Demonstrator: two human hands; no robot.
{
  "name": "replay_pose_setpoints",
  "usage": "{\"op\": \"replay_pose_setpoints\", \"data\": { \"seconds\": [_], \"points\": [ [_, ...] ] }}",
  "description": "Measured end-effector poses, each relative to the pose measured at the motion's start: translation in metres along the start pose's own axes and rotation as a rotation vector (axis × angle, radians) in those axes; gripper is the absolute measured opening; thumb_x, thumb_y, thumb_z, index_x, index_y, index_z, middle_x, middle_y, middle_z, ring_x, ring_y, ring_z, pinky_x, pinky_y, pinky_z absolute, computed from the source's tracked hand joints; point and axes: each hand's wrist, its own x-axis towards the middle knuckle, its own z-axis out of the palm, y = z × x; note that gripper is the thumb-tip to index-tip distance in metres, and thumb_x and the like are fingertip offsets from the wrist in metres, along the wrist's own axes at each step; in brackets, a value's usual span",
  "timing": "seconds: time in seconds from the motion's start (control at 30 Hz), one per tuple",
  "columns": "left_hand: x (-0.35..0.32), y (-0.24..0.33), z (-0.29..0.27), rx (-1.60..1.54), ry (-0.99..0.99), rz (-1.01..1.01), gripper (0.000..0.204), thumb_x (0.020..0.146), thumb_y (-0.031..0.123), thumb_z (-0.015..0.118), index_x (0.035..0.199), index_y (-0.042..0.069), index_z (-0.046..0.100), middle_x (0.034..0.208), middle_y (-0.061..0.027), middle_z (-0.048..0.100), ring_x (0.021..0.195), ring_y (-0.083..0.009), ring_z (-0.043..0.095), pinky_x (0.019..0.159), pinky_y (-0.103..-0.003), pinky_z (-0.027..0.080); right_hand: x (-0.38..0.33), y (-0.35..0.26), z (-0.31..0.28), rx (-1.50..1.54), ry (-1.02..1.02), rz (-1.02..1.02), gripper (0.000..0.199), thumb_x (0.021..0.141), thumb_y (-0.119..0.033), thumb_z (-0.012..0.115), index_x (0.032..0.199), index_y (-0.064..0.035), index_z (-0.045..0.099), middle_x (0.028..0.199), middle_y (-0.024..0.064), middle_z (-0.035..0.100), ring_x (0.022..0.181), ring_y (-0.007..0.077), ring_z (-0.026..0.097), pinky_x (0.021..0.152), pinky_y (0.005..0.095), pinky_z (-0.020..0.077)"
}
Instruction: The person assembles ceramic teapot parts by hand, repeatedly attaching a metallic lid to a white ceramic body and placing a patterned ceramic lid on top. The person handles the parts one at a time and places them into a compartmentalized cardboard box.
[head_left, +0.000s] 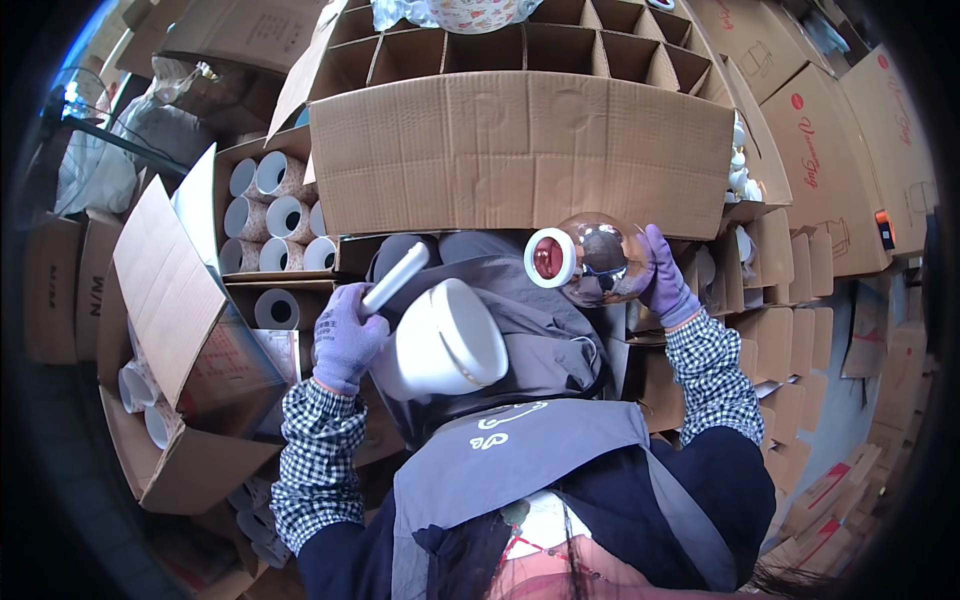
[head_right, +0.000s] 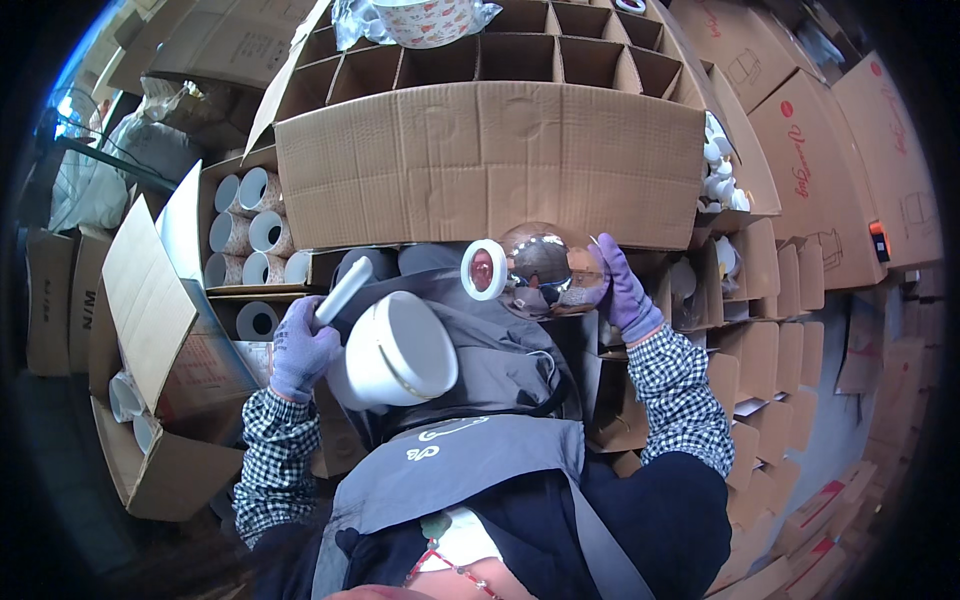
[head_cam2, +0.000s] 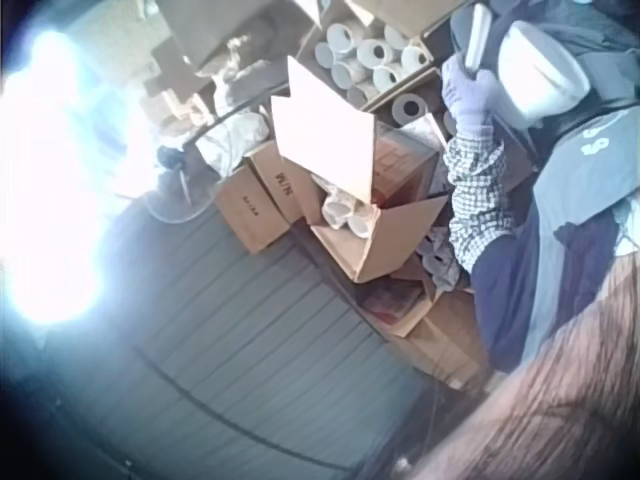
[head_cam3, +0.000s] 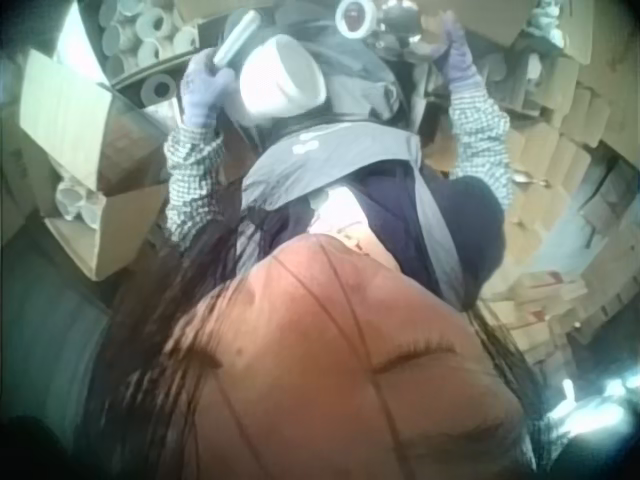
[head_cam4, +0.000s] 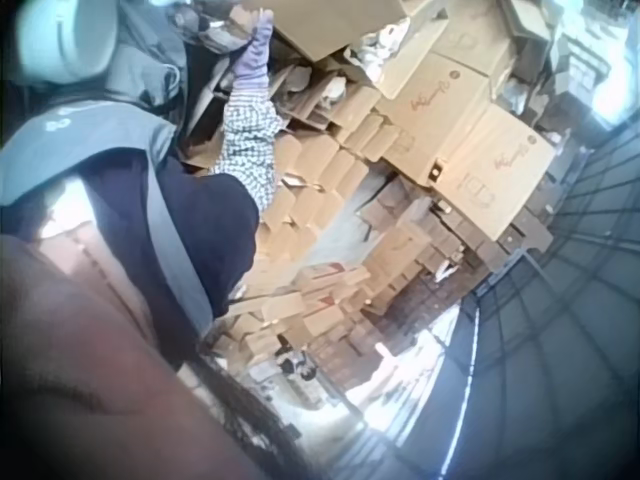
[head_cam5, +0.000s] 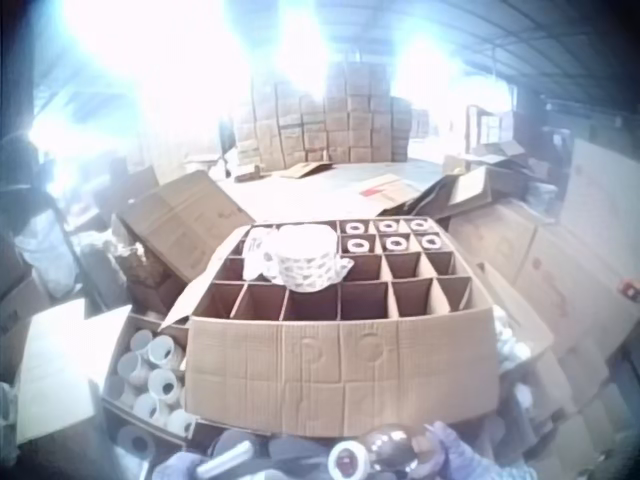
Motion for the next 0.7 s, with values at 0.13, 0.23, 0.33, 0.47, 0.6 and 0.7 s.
{"op": "replay_pose_setpoints", "data": {
  "seconds": [0.13, 0.23, 0.33, 0.47, 0.6, 0.7],
  "points": [
    [0.004, 0.005, -0.002, 0.206, 0.046, -0.023, 0.048, 0.074, 0.021, 0.067, 0.121, 0.011, 0.067, 0.109, -0.0159, 0.064, 0.099, -0.0349, 0.066, 0.088, -0.043, 0.053, -0.002, -0.001, 0.004, 0.000, -0.046, -0.002, 0.074, 0.102, -0.064, 0.041, 0.147, -0.0058, 0.046, 0.146, 0.0119, 0.053, 0.133, 0.0263, 0.052, 0.116, 0.0434, 0.0392],
    [0.010, 0.007, -0.009, 0.435, -0.041, -0.095, 0.050, 0.074, 0.020, 0.069, 0.124, 0.012, 0.067, 0.109, -0.0173, 0.064, 0.101, -0.0368, 0.065, 0.089, -0.044, 0.053, 0.004, 0.011, -0.013, 0.043, -0.021, -0.026, 0.073, 0.101, -0.063, 0.044, 0.144, -0.0052, 0.048, 0.143, 0.0123, 0.055, 0.131, 0.0254, 0.054, 0.115, 0.0416, 0.0406],
    [0.006, 0.003, -0.019, 0.264, 0.290, 0.245, 0.058, 0.073, 0.001, 0.066, 0.130, 0.011, 0.065, 0.129, -0.0193, 0.063, 0.114, -0.0373, 0.064, 0.097, -0.043, 0.053, 0.005, 0.016, -0.017, 0.080, 0.031, -0.036, 0.072, 0.099, -0.064, 0.051, 0.139, -0.0038, 0.053, 0.136, 0.0133, 0.060, 0.125, 0.0239, 0.058, 0.113, 0.0382, 0.0439],
    [-0.003, 0.034, -0.059, 0.154, 0.456, 0.473, 0.054, 0.076, -0.008, 0.061, 0.129, 0.001, 0.065, 0.104, -0.0171, 0.070, 0.092, -0.0288, 0.071, 0.080, -0.035, 0.058, 0.002, 0.008, 0.006, 0.079, 0.025, 0.011, 0.072, 0.098, -0.063, 0.053, 0.138, -0.0038, 0.054, 0.135, 0.0135, 0.061, 0.125, 0.0238, 0.058, 0.112, 0.0389, 0.0447],
    [-0.012, 0.062, -0.076, 0.183, 0.518, 0.544, 0.047, 0.076, -0.006, 0.065, 0.123, -0.001, 0.068, 0.088, -0.0133, 0.069, 0.076, -0.0233, 0.068, 0.068, -0.033, 0.055, 0.004, 0.004, 0.026, 0.084, -0.018, 0.046, 0.073, 0.096, -0.064, 0.056, 0.137, -0.0033, 0.055, 0.134, 0.0139, 0.061, 0.125, 0.0241, 0.059, 0.111, 0.0395, 0.0460],
    [-0.011, 0.077, -0.079, 0.133, 0.471, 0.604, 0.044, 0.074, -0.005, 0.068, 0.118, -0.001, 0.070, 0.084, -0.0129, 0.068, 0.071, -0.0234, 0.067, 0.066, -0.033, 0.054, 0.007, 0.008, 0.025, 0.065, -0.009, 0.032, 0.073, 0.096, -0.064, 0.057, 0.136, -0.0030, 0.055, 0.134, 0.0139, 0.062, 0.124, 0.0242, 0.059, 0.110, 0.0397, 0.0468]
  ]
}}
